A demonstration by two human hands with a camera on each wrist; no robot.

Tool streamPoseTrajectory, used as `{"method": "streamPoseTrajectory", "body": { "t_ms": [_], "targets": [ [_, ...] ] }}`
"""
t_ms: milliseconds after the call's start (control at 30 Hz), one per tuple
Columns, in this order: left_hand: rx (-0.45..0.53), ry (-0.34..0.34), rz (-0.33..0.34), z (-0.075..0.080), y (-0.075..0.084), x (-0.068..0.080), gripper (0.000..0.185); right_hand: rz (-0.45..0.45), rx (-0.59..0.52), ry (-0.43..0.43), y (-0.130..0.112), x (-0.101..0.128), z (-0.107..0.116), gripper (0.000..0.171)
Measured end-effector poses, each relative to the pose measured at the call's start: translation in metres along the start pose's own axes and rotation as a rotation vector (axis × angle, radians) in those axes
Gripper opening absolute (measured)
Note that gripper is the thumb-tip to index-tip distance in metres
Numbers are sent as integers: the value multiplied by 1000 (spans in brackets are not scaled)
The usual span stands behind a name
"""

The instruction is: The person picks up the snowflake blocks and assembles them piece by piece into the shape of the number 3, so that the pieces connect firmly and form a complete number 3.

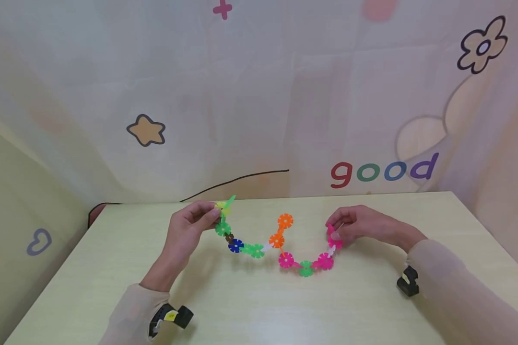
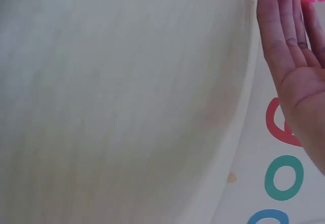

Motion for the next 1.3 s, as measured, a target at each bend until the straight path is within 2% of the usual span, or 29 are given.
{"method": "streamPoseTrajectory", "body": {
  "t_ms": [267, 467, 833, 1133, 1300],
  "targets": [
    [-23, -2, -26, 2, -3, -8, 18, 18, 92, 133, -18, 11, 7, 43],
    [-46, -67, -60, 0, -5, -26, 18, 78, 151, 223, -37, 18, 9, 41],
    [-103, -170, -59, 2, -15, -49, 16, 82, 264, 376, -59, 34, 2, 40],
    [-139, -256, -60, -1, -31, -66, 17, 213, 393, 497, -77, 45, -14, 39],
    [-116, -288, 4, -3, -42, -74, 17, 302, 471, 525, -83, 48, -27, 43]
  ]
}}
Point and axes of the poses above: each hand's wrist, its own x-axis away from the middle knuckle, its own z-axis out of the back of the hand, y = z × x, the point moved 5 cm from there along -x, towards the middle knuckle, and after that the axes turned 10 degrees about x, right-handed, at the moved point
